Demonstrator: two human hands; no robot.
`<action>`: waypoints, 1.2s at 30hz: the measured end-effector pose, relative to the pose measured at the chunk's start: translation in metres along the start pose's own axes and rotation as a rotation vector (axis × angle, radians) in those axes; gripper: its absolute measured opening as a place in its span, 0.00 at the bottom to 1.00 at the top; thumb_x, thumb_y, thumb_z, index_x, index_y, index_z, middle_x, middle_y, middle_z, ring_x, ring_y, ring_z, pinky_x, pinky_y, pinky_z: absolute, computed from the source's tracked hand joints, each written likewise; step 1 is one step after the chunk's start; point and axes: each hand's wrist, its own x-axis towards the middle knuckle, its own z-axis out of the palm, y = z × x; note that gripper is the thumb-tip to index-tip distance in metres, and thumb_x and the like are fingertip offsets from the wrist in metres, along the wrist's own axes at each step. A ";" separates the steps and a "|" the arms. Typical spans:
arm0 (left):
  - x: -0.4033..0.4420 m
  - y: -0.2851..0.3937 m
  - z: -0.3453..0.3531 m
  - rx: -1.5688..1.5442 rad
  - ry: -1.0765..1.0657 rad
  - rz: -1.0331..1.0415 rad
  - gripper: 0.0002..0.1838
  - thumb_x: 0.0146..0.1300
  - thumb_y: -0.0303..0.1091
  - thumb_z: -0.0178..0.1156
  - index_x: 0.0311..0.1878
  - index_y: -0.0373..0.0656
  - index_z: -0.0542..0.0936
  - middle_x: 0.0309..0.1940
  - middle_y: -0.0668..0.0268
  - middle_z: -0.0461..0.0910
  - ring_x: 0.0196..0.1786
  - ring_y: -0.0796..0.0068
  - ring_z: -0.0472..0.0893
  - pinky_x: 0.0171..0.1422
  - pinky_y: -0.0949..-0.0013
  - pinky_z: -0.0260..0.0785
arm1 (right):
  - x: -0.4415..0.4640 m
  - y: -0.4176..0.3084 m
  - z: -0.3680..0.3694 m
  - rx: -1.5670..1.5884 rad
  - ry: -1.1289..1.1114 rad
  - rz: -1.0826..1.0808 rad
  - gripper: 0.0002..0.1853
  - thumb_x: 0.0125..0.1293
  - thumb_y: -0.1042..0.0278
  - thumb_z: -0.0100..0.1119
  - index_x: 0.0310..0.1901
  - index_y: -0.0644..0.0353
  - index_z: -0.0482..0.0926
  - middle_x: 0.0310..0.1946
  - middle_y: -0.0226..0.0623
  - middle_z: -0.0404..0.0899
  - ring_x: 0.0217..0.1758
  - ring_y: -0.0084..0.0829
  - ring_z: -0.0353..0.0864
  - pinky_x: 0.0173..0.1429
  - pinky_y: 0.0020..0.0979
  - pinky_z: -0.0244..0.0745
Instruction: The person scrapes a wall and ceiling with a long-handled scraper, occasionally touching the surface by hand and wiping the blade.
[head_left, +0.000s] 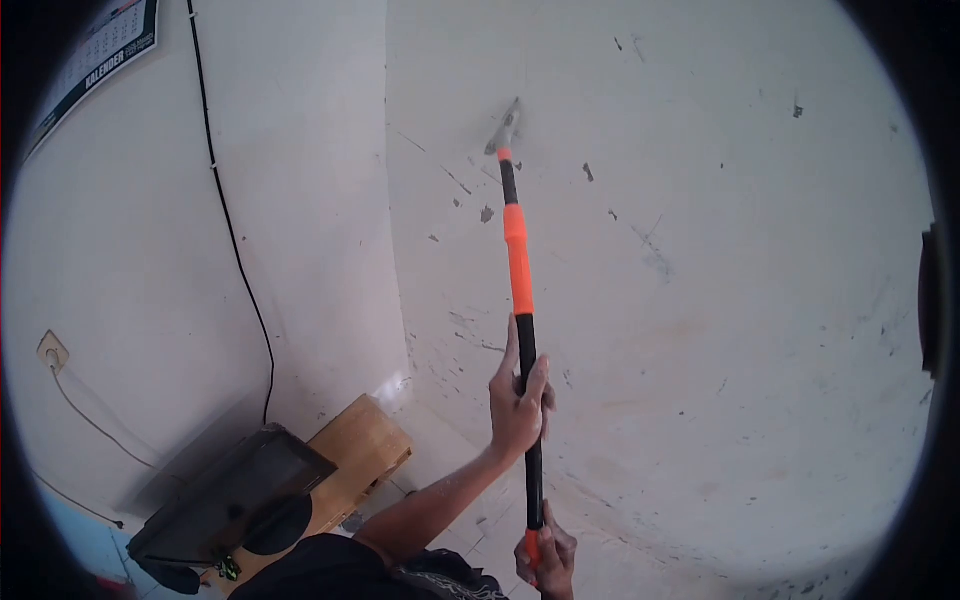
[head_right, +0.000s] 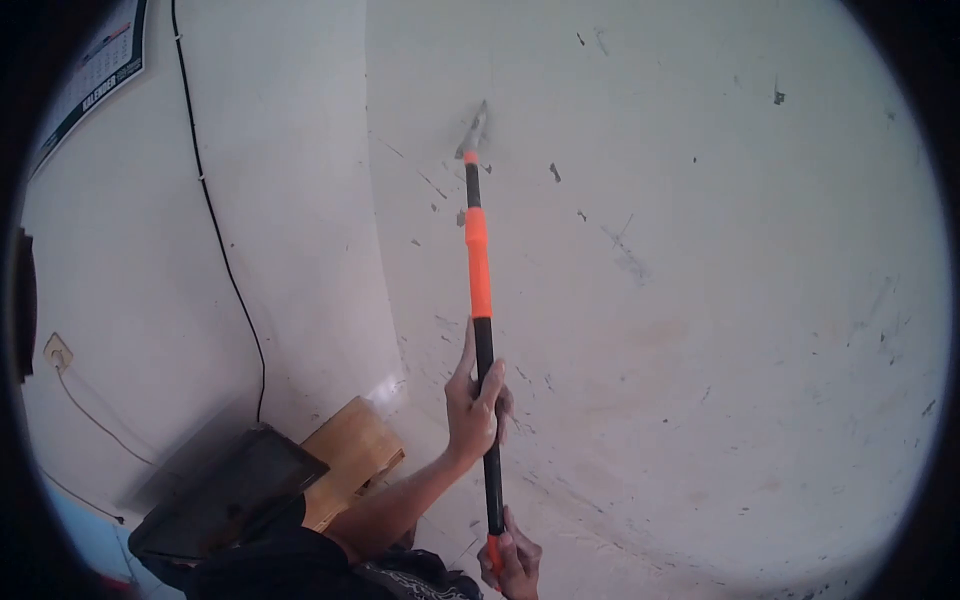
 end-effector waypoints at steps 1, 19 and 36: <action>0.000 -0.002 0.000 -0.001 0.002 0.000 0.38 0.80 0.33 0.53 0.85 0.40 0.47 0.19 0.75 0.65 0.14 0.84 0.69 0.11 0.76 0.62 | 0.002 0.003 -0.002 -0.002 -0.001 0.001 0.33 0.85 0.51 0.45 0.81 0.61 0.56 0.17 0.32 0.68 0.11 0.18 0.60 0.14 0.24 0.57; 0.125 0.061 -0.041 -0.042 0.052 0.115 0.36 0.79 0.33 0.54 0.84 0.43 0.52 0.15 0.72 0.68 0.12 0.84 0.66 0.09 0.75 0.59 | 0.107 -0.067 0.078 -0.066 -0.084 0.009 0.32 0.85 0.52 0.46 0.81 0.63 0.58 0.17 0.30 0.69 0.11 0.16 0.60 0.14 0.23 0.56; 0.015 -0.031 -0.014 -0.093 0.075 -0.124 0.41 0.79 0.32 0.55 0.86 0.44 0.43 0.20 0.74 0.70 0.16 0.86 0.71 0.13 0.78 0.64 | 0.024 -0.014 -0.012 0.038 0.037 0.218 0.30 0.81 0.55 0.55 0.74 0.68 0.67 0.20 0.20 0.62 0.17 0.16 0.56 0.22 0.25 0.51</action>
